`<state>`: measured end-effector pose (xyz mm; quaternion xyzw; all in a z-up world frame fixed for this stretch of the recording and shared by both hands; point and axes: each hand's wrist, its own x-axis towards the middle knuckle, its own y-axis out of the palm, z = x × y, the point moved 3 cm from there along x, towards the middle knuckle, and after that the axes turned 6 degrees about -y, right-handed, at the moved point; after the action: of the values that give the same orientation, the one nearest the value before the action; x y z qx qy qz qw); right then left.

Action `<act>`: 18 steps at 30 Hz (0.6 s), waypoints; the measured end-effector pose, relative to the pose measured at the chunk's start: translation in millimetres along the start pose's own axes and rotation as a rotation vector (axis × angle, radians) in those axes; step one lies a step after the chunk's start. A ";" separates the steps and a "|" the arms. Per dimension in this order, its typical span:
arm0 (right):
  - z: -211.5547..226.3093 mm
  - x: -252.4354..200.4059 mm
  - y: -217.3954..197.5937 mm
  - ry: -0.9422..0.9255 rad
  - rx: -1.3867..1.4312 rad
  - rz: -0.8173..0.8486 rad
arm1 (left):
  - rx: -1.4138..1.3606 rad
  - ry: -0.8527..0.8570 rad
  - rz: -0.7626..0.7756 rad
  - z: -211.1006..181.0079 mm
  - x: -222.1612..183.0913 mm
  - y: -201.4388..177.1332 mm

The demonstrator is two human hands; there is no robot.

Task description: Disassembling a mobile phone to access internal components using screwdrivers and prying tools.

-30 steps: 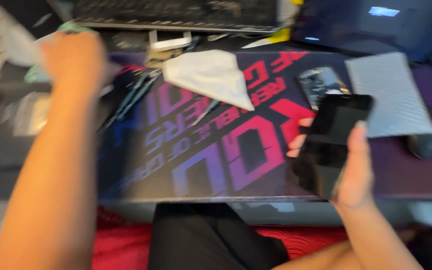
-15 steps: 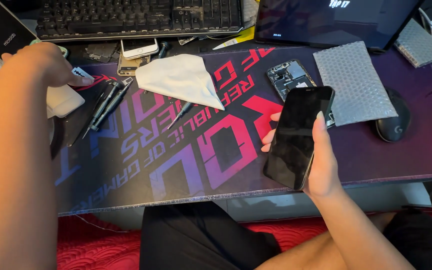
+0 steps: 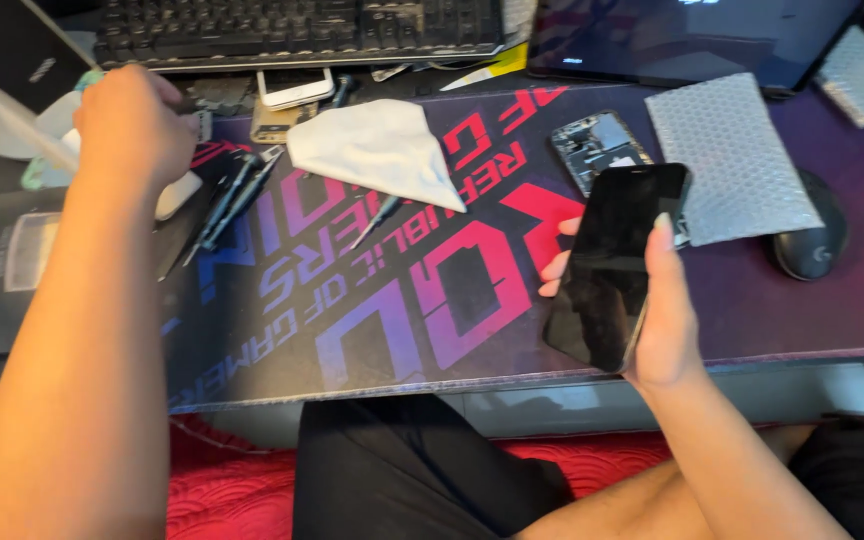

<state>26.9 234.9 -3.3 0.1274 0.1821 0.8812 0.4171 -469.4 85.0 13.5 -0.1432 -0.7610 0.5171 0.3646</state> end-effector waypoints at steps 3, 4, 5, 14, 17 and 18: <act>2.2 -0.2 3.6 -0.016 -0.005 0.006 | 0.174 0.003 -0.028 6.4 8.6 -5.6; 3.3 -0.2 4.2 -0.033 -0.021 0.010 | 0.160 -0.022 0.079 3.0 9.8 -8.2; 4.4 -0.2 4.5 -0.049 -0.038 0.013 | 0.146 -0.047 0.186 -0.8 10.6 -10.6; 4.8 -0.5 5.5 -0.044 -0.046 0.021 | 0.070 -0.029 0.251 20.7 32.5 8.7; 5.5 -1.0 6.2 -0.044 -0.043 0.011 | -0.035 -0.073 0.331 22.1 34.4 -0.2; 5.5 -0.9 5.9 -0.044 -0.043 0.010 | -0.035 -0.072 0.331 20.6 34.6 -0.5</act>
<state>25.5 231.9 4.1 0.1387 0.1535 0.8840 0.4191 -507.8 91.4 23.9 -0.2543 -0.7483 0.5618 0.2442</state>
